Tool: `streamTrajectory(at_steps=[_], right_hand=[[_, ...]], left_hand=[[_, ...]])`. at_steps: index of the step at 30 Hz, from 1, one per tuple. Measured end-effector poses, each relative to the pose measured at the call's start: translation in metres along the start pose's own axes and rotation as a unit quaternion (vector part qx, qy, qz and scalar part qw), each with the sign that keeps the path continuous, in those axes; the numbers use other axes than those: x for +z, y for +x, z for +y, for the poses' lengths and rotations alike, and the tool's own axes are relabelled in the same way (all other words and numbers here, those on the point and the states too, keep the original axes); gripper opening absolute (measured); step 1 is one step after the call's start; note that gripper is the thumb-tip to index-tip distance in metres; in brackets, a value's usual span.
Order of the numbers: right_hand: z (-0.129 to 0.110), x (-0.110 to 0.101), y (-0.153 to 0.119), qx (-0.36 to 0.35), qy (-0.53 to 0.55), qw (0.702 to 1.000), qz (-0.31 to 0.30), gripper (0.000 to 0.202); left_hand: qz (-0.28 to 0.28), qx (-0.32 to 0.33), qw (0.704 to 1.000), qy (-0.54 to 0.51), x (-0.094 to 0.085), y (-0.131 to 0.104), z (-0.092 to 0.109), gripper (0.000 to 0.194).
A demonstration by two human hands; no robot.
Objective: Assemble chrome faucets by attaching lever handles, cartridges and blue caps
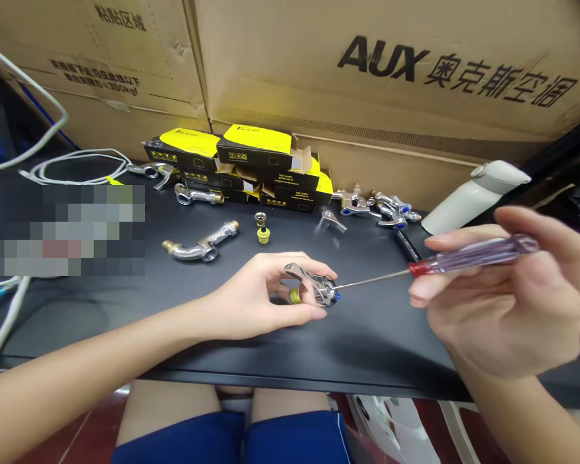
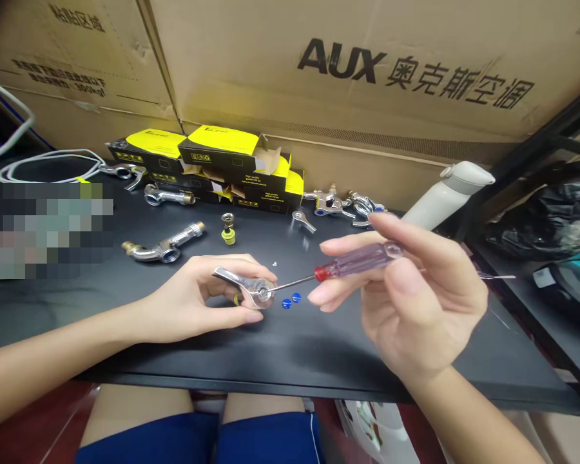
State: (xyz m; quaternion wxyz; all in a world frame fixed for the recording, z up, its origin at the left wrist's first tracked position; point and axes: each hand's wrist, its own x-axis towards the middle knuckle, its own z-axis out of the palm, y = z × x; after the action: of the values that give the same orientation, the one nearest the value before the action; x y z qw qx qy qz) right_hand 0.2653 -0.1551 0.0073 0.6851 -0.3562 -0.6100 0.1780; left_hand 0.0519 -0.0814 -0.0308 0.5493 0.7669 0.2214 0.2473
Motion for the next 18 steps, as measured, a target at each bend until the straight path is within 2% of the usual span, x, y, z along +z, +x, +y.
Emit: streamTrajectory(at_steps=[2, 5, 8, 13, 16, 18], right_hand=[[0.000, 0.002, -0.001, -0.025, 0.034, 0.999, 0.029, 0.016], [0.000, 0.004, 0.000, -0.023, 0.045, 0.997, 0.056, 0.007], [0.001, 0.004, 0.001, -0.021, 0.053, 0.997, 0.045, 0.011], [0.004, 0.003, 0.005, -0.057, 0.041, 0.997, 0.027, 0.011], [-0.005, -0.005, 0.014, -0.082, -0.068, 0.994, 0.019, 0.021], [-0.017, -0.015, 0.021, -0.067, -0.214, 0.973, -0.056, 0.022]], left_hand=[[-0.005, 0.001, 1.000, -0.002, 0.001, 0.000, -0.001, 0.034], [-0.007, 0.000, 1.000, -0.008, 0.001, 0.000, -0.002, 0.034], [0.000, 0.011, 1.000, -0.014, 0.001, 0.001, -0.003, 0.032], [0.007, 0.023, 1.000, -0.008, 0.001, 0.001, -0.004, 0.033], [0.004, 0.016, 1.000, -0.009, 0.001, 0.001, -0.004, 0.033], [0.002, 0.009, 1.000, -0.017, 0.001, 0.001, -0.003, 0.034]])
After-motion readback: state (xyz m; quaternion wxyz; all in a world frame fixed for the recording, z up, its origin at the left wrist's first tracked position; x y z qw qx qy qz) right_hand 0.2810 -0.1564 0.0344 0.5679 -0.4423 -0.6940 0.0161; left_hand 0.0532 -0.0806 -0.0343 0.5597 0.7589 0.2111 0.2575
